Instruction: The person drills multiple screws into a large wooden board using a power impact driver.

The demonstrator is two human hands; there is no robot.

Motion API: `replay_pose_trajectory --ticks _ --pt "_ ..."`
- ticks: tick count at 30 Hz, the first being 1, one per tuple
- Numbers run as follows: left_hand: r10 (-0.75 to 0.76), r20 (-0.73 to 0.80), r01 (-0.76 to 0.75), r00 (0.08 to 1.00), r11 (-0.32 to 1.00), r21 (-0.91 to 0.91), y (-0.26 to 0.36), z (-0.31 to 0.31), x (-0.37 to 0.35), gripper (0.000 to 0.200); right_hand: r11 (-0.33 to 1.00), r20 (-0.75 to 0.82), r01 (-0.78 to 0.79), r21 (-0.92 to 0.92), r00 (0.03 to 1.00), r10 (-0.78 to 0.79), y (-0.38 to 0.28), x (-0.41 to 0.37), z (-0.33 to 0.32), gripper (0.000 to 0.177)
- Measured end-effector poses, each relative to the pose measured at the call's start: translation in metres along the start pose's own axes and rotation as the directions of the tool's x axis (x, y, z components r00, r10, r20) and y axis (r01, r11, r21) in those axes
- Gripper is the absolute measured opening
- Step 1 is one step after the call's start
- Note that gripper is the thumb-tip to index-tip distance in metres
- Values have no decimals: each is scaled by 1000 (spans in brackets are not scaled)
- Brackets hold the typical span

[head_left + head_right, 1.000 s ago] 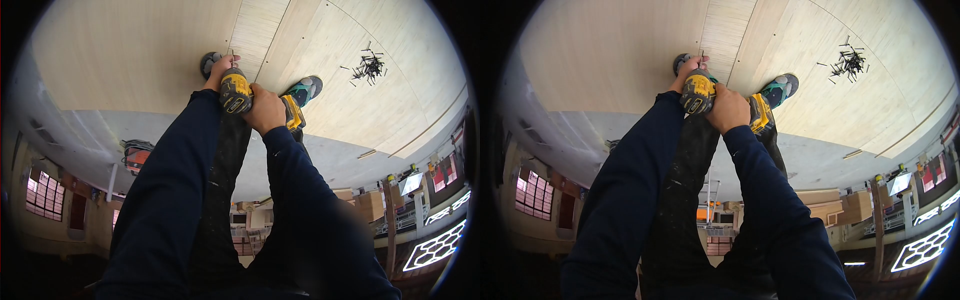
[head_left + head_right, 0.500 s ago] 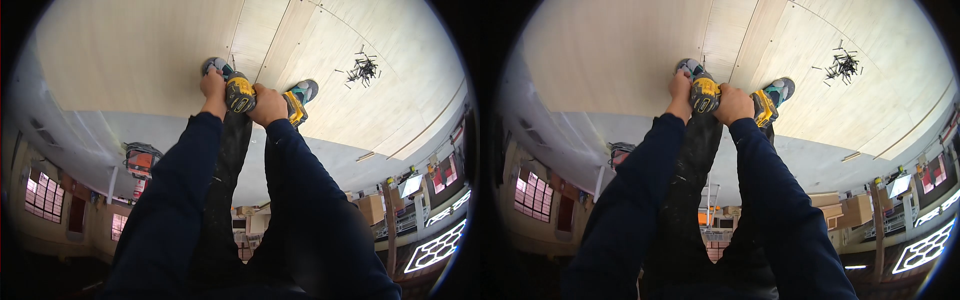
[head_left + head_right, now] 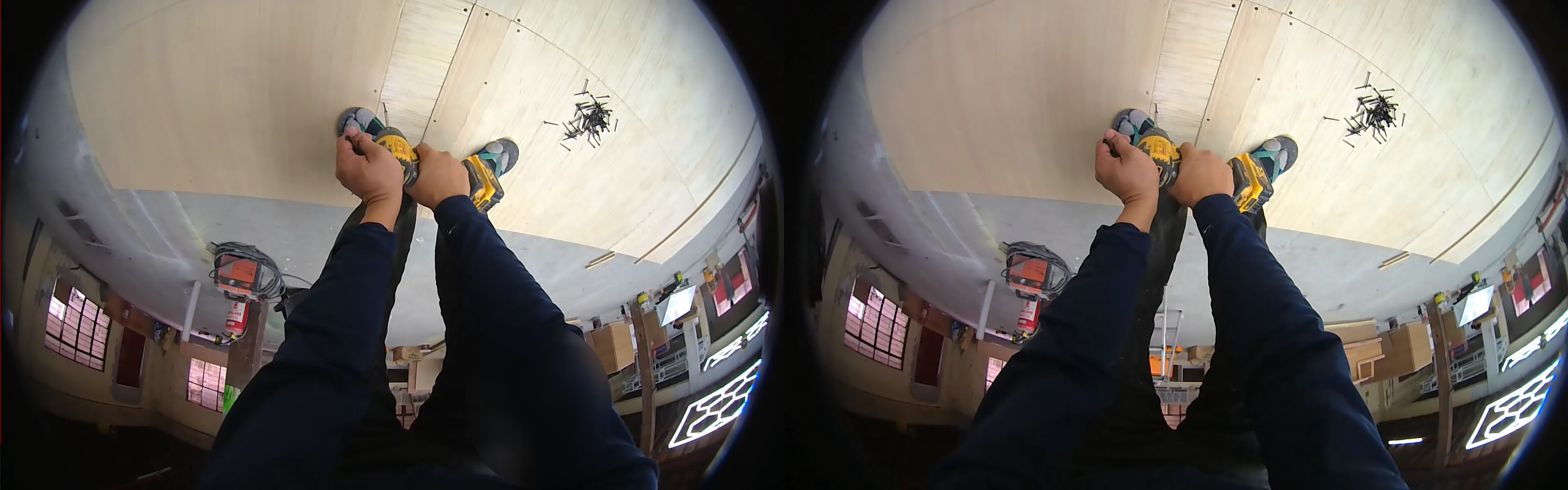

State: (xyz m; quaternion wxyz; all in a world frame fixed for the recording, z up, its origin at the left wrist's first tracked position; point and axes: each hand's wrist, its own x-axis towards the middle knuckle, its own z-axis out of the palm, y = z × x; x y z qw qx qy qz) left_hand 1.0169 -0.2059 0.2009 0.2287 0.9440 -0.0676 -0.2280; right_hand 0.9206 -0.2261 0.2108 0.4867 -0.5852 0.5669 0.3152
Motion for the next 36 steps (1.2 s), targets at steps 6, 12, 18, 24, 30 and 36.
replay_pose_trajectory --ticks 6,12,18,24,30,36 --pt "-42 -19 42 999 999 5 4 2 1 40 999 -23 39 -10 999 -39 3 11 1 45" --pt "-74 -67 73 995 997 -18 -9 11 12 40 991 47 34 -126 998 -29 -8 20 -10 35" --pt "-103 -79 110 992 990 89 -21 19 27 41 984 83 41 -172 996 -27 -15 34 -7 35" --pt "-132 -95 140 987 986 87 -27 28 19 42 968 87 93 -235 993 -74 -7 38 -14 32" --pt "-157 -138 168 978 983 73 -28 29 17 43 951 79 137 -276 990 -119 -4 43 -13 24" --pt "-187 -116 196 975 978 74 -33 32 40 43 947 56 161 -279 987 -151 -17 53 -11 24"
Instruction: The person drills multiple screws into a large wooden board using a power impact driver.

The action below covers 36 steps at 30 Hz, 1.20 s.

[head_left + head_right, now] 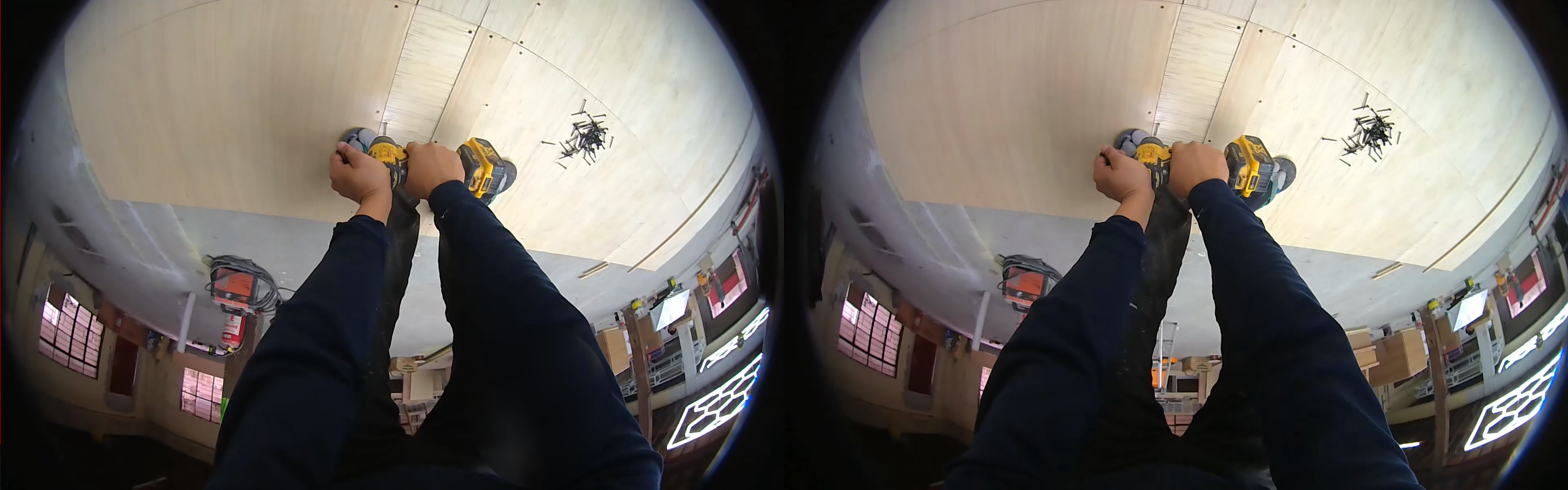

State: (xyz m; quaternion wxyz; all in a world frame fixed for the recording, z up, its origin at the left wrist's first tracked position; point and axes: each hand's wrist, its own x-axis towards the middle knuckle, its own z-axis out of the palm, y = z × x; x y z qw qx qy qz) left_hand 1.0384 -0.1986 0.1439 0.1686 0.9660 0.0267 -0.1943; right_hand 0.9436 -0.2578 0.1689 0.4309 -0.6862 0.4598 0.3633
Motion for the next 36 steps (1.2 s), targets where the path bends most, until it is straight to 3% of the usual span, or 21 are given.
replay_pose_trajectory --ticks 5,7,9,12,20,22,23,25,27,28,29,30,31,33,34,36 --pt "-19 27 21 999 997 -75 -7 -8 2 41 999 -9 -29 20 1000 29 -7 -3 5 26" --pt "115 9 -115 993 993 -30 -8 -5 0 41 998 -28 -53 21 998 54 -1 -4 10 27" --pt "118 23 -117 993 991 -59 -8 -5 -1 41 989 -9 -86 120 996 88 -3 -8 16 31" --pt "105 42 -101 994 992 -69 -6 -8 -1 40 990 10 -74 118 997 73 -3 -8 15 32" --pt "55 3 -55 998 994 -93 -34 3 -3 39 999 -44 31 -25 998 -32 17 -7 20 32" --pt "-30 402 229 915 859 -458 -45 1 9 32 998 -81 54 22 995 -52 28 -20 21 30" --pt "-27 399 226 916 858 -461 -47 -10 10 32 998 -84 57 22 995 -55 35 -30 22 30" --pt "-128 759 518 639 801 -301 -35 -44 -2 27 982 -178 88 168 982 -58 47 -57 20 35" --pt "-76 791 367 607 910 -194 -46 -55 -27 30 962 -214 99 255 976 -43 59 -90 17 35" --pt "-80 793 249 603 964 -92 -53 -58 -43 32 905 -290 160 394 956 -43 66 -105 20 36" --pt "71 784 -105 617 994 -8 -73 -55 -57 34 825 -362 228 517 932 -30 71 -120 22 38" --pt "228 828 -311 511 948 -69 -65 -71 -78 32 758 -406 275 591 914 -14 74 -135 20 39" --pt "227 907 -380 354 921 -82 -65 -76 -93 32 760 -411 279 587 911 -17 79 -148 22 39" --pt "225 963 -545 150 831 -109 -54 -88 -126 30 615 -383 280 737 923 39 91 -169 26 38" --pt "220 966 -531 136 839 -116 -47 -95 -141 29 562 -435 342 753 900 35 99 -174 38 34" --pt "217 968 -519 123 846 -123 -37 -104 -158 28 607 -454 361 708 891 -1 116 -184 48 32"
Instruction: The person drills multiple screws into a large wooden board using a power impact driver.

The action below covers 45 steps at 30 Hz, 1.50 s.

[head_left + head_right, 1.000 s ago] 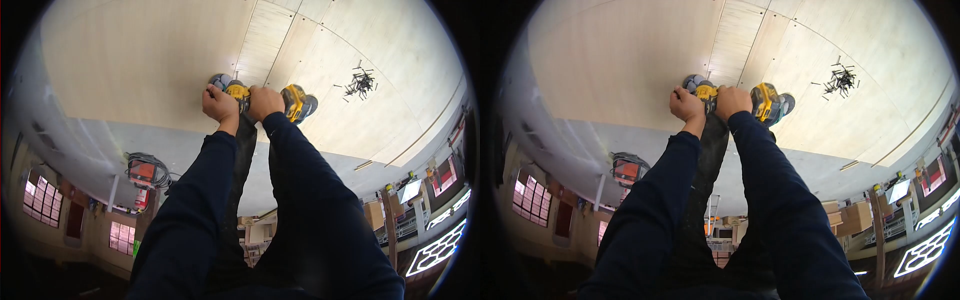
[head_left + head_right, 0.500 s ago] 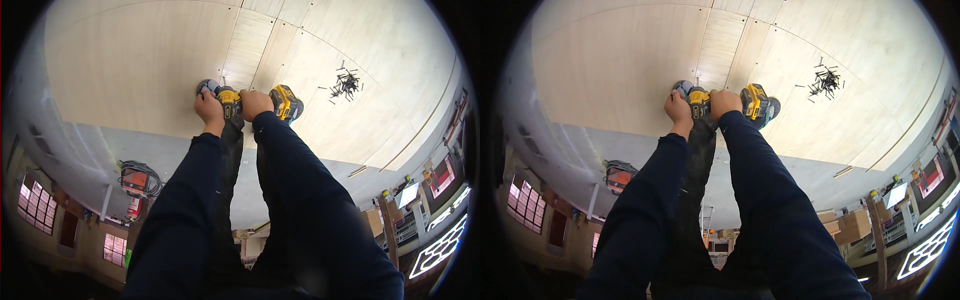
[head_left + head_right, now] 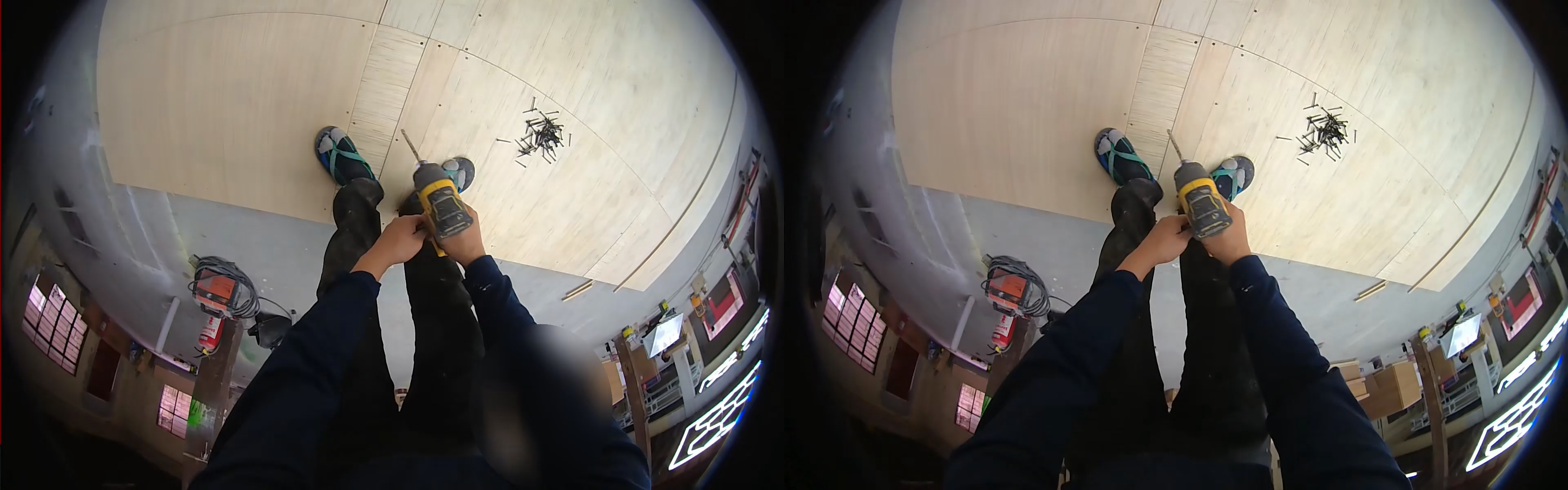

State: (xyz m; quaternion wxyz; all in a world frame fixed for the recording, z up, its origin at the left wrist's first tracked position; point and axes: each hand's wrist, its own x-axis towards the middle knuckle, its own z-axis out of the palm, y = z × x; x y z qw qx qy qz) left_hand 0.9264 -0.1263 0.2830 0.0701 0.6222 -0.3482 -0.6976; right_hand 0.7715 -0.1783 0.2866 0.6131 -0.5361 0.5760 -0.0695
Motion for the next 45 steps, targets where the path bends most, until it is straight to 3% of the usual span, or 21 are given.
replay_pose_trajectory --ticks 1,2,3,8,12,15,17,24,26,30,32,33,36,38,39,41,42,43,44,45 --pt "-25 47 27 999 998 -52 4 2 -3 26 998 20 37 -54 999 -36 1 -5 -4 30" --pt "-48 96 57 994 993 -102 7 4 -4 25 988 29 -125 89 992 123 1 -14 -11 27" --pt "-48 94 57 994 994 -98 11 5 -5 25 988 29 -122 92 992 120 2 -18 -15 27" --pt "54 275 -92 960 987 129 18 20 -3 23 997 114 -66 28 992 63 3 -37 -38 26" --pt "12 294 -47 956 993 113 30 27 -8 27 999 103 41 -33 994 -38 12 -51 -48 27" --pt "113 178 -118 978 993 19 41 36 -16 26 989 55 143 -43 989 -140 14 -58 -55 29" --pt "37 211 -52 977 996 66 53 30 -21 29 991 62 -78 108 995 71 3 -61 -62 28" --pt "71 272 -62 960 997 -44 62 22 -19 29 987 1 -114 113 993 115 -12 -72 -80 19" --pt "93 200 -116 975 988 105 70 19 -16 31 998 67 -62 8 996 61 -10 -72 -83 21" --pt "26 195 -48 980 993 110 83 8 -11 28 996 -13 -71 50 997 72 -18 -68 -86 21" --pt "186 258 -190 948 982 -8 75 6 -7 29 999 -40 -36 9 999 36 -27 -66 -89 21" --pt "186 255 -189 949 982 -13 76 1 -4 29 999 -36 -36 6 999 36 -27 -60 -88 21" --pt "177 312 -225 934 966 128 87 -16 -10 30 993 -42 -89 77 995 92 -40 -49 -84 19" --pt "-45 395 -86 918 948 307 110 -40 -20 31 999 -52 -22 26 998 23 -47 -44 -77 19" --pt "-39 392 -92 919 947 309 109 -47 -22 31 999 -58 43 -25 997 -45 -54 -43 -73 19" --pt "-37 319 -40 947 972 232 99 -62 -27 31 999 -69 26 -20 997 -27 -63 -42 -66 25" --pt "71 227 -95 971 991 99 69 -61 -21 29 1000 -56 24 -15 998 -24 -63 -41 -64 29" --pt "73 226 -98 971 990 100 66 -71 -21 29 1000 -42 21 -10 999 -22 -60 -40 -60 33" --pt "-92 91 112 992 961 -254 64 -81 -20 27 999 -14 5 42 1000 -4 -56 -39 -57 39" --pt "-291 23 247 956 766 -593 67 -88 -20 26 999 -14 7 41 1000 -6 -66 -38 -58 39"
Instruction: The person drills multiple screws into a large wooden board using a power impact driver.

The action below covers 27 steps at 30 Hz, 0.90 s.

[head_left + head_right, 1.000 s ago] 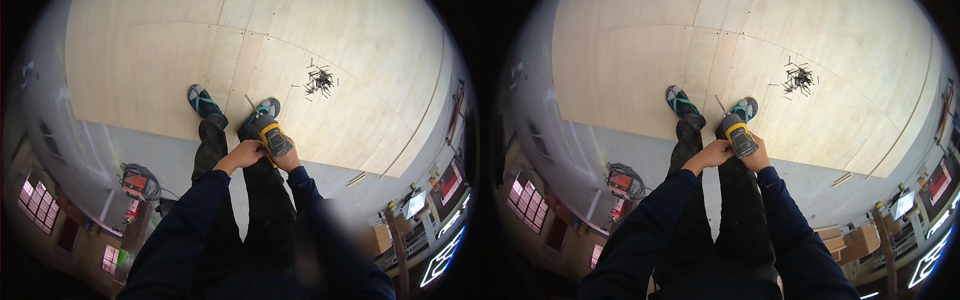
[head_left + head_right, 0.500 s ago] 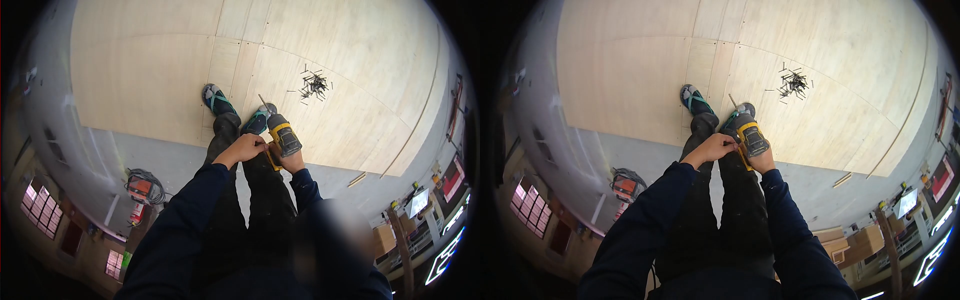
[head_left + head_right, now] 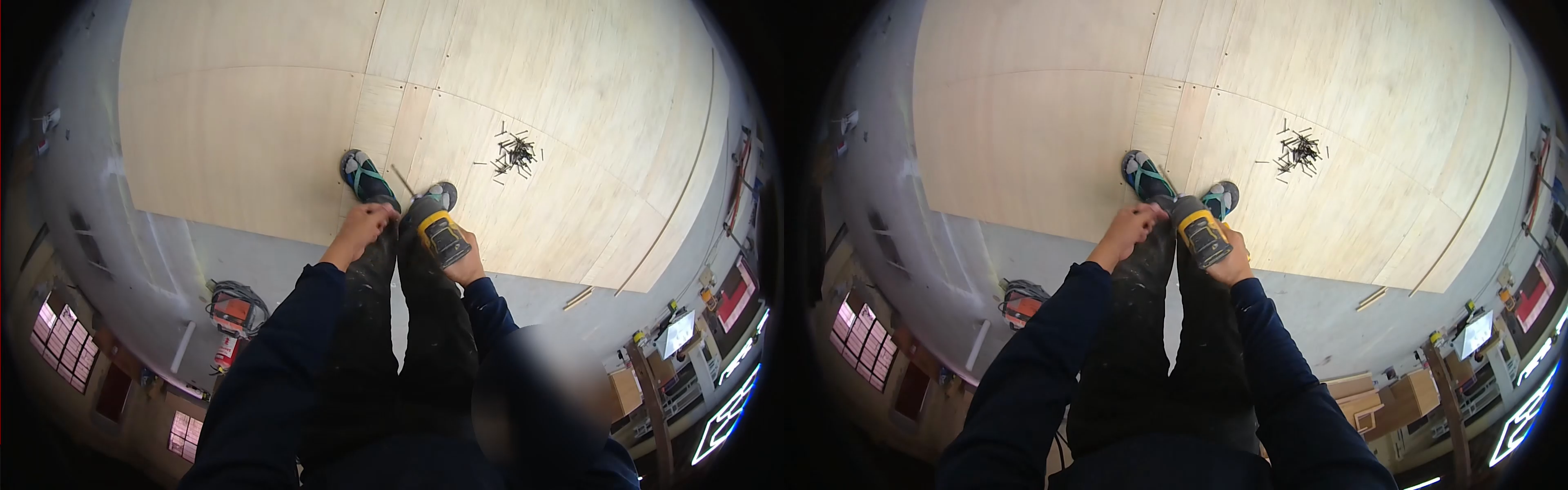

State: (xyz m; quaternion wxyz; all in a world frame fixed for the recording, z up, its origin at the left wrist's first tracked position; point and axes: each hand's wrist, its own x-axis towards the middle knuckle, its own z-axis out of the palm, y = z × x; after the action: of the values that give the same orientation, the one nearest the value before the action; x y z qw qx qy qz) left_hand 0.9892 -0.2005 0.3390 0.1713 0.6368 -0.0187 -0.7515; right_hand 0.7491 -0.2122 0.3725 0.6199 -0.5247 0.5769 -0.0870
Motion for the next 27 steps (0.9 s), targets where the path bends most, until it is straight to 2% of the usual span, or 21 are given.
replay_pose_trajectory --ticks 1,2,3,4,5,6,7,8,9,10,12,13,14,15,17,19,20,22,25,26,27 --pt "9 -38 -19 999 960 -280 5 -3 -3 27 999 41 36 4 999 -36 -10 0 0 39" --pt "11 -38 -21 999 959 -282 11 -5 -5 27 997 82 70 9 994 -71 -20 1 0 38" --pt "35 -106 -69 994 938 -339 16 -7 -5 26 993 116 85 -78 990 -76 -31 2 1 39" --pt "56 -175 -121 983 912 -392 21 -9 -5 25 993 117 90 -82 990 -80 -41 3 2 39" --pt "59 -176 -126 983 910 -396 25 -9 -7 25 994 83 68 -87 995 -61 -52 2 4 39" --pt "225 -155 -239 962 967 -83 25 -11 -8 23 995 48 46 -90 998 -42 -67 3 7 39" --pt "370 -85 -342 925 910 233 23 -12 -11 20 996 -37 37 -84 999 -40 -74 2 12 37" --pt "479 27 -423 877 745 516 21 -14 -14 19 996 -34 40 -86 999 -43 -78 3 18 37" --pt "340 93 -333 936 767 548 30 -9 -26 18 999 -97 10 -30 995 -13 -79 5 22 35" --pt "341 93 -334 935 768 547 32 -8 -32 18 999 -159 -17 28 987 22 -82 8 23 34" --pt "265 326 -418 907 644 641 37 -4 -44 19 997 -137 -60 50 988 67 -83 13 21 33" --pt "228 317 -381 921 702 601 41 -1 -51 18 994 -93 -60 94 993 68 -77 16 21 34" --pt "229 316 -381 921 705 598 43 -2 -52 18 988 -48 -62 138 996 69 -72 17 20 34" --pt "223 327 -382 918 717 584 44 -4 -53 18 989 -45 -62 134 997 69 -69 18 20 34" --pt "219 336 -382 916 732 564 45 -7 -53 19 998 5 52 36 999 -52 -59 19 18 33" --pt "229 416 -456 880 648 609 49 -12 -50 18 998 31 45 37 998 -47 -61 18 16 31" --pt "230 414 -455 881 651 607 51 -13 -48 18 998 52 38 43 998 -41 -61 17 16 29" --pt "172 457 -477 873 499 724 61 -15 -50 19 997 49 14 80 999 -18 -64 16 18 27" --pt "144 454 -466 879 455 758 76 -16 -56 18 994 28 -31 102 999 28 -57 15 25 23" --pt "144 454 -466 879 456 758 72 -17 -53 18 995 10 -51 83 999 51 -54 15 27 22" --pt "214 411 -451 886 600 661 63 -20 -49 18 995 10 -52 83 999 51 -54 16 28 22"
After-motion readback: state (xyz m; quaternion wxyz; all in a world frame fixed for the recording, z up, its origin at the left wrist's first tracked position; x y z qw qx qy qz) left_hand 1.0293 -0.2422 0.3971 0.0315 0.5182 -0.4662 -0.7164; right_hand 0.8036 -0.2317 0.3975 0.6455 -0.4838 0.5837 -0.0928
